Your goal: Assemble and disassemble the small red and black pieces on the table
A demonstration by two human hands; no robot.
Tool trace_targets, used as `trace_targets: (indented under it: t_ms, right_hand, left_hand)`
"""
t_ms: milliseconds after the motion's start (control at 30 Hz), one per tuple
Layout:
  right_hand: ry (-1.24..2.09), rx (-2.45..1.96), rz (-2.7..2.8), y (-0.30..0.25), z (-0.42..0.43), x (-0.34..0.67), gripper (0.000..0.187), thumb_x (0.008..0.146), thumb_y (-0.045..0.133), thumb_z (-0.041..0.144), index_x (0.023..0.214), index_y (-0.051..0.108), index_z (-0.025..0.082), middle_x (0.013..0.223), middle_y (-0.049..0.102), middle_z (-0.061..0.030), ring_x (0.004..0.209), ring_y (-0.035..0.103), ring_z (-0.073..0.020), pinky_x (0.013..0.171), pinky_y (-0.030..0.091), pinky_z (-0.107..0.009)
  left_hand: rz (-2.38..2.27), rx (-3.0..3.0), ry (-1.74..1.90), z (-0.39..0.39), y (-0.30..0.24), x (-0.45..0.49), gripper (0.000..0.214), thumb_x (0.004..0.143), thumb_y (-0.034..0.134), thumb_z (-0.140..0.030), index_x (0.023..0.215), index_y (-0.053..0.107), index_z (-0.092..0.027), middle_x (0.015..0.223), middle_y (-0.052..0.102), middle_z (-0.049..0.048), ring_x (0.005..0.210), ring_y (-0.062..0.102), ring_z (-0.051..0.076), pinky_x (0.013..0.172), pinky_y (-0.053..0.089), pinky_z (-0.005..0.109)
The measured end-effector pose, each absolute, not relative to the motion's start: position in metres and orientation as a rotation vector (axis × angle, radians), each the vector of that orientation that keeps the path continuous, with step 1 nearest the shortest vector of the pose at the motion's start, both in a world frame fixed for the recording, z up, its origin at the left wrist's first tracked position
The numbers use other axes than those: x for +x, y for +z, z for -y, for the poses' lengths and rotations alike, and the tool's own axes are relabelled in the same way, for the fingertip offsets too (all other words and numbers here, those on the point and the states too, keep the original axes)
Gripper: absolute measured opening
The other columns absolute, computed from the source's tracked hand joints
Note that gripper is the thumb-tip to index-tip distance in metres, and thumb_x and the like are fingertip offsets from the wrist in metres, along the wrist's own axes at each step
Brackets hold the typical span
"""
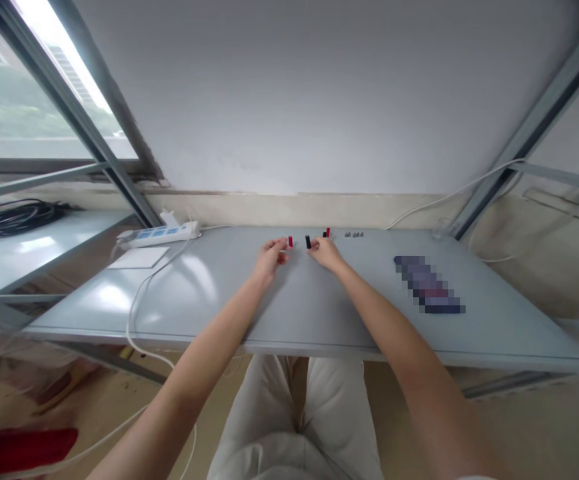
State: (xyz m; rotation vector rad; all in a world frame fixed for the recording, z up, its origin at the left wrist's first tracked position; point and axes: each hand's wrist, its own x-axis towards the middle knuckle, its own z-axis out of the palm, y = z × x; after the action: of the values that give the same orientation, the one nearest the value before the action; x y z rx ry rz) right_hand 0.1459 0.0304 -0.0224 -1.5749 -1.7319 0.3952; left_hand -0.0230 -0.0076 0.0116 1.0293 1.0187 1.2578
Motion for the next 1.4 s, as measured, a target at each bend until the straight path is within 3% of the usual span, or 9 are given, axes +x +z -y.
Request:
trace_targets:
  t_ms: [600,900,1000,1167,1400]
  right_hand:
    - [0.254,-1.760,1.754,-0.046,-0.066,0.113,0.003,0.071,0.061,0.023,0.072,0.061,0.020,0.080,0.068,-0.0086,0.076,0.061,-0.0203,0.068,0.044,-0.030]
    - [0.213,-1.715,1.815,-0.043,-0.055,0.118,0.021,0.075,0.061,0.027,0.092,0.065,0.015,0.086,0.067,-0.0090,0.082,0.061,-0.0200,0.073,0.044,-0.030]
    - [0.128,-1.666,1.835,-0.040,-0.042,0.131,0.023,0.076,0.058,0.022,0.096,0.065,0.014,0.087,0.067,-0.0087,0.083,0.060,-0.0193,0.076,0.044,-0.029]
    - [0.124,-1.495,1.863,-0.039,-0.016,0.167,0.018,0.078,0.051,0.022,0.085,0.067,0.017,0.081,0.067,-0.0062,0.075,0.060,-0.0173,0.073,0.045,-0.029]
    - [0.089,-1.574,1.558,-0.030,-0.013,0.190,0.022,0.078,0.051,0.028,0.082,0.068,0.015,0.074,0.067,-0.0079,0.068,0.059,-0.0178,0.066,0.044,-0.029]
  left_hand:
    - [-0.956,0.780,1.258,0.001,0.009,-0.027,0.011,0.077,0.056,-0.022,0.083,0.059,-0.014,0.070,0.058,0.0014,0.045,0.041,0.004,0.048,0.034,0.021]
    - [-0.906,0.792,1.253,0.007,0.012,-0.024,0.009,0.074,0.058,-0.021,0.078,0.056,-0.013,0.062,0.054,-0.0011,0.041,0.040,0.003,0.042,0.028,0.020]
    - [-0.899,0.851,1.290,0.010,0.013,-0.023,0.008,0.073,0.059,-0.020,0.076,0.055,-0.013,0.063,0.054,-0.0016,0.040,0.041,0.003,0.041,0.027,0.019]
    - [-0.948,1.024,1.293,0.012,0.011,-0.019,0.008,0.079,0.053,-0.022,0.074,0.052,-0.015,0.064,0.055,-0.0013,0.041,0.041,0.003,0.042,0.027,0.018]
    - [-1.178,1.627,1.161,0.013,0.001,-0.011,0.011,0.079,0.049,-0.015,0.088,0.057,-0.015,0.064,0.056,0.0005,0.051,0.048,0.009,0.056,0.040,0.022]
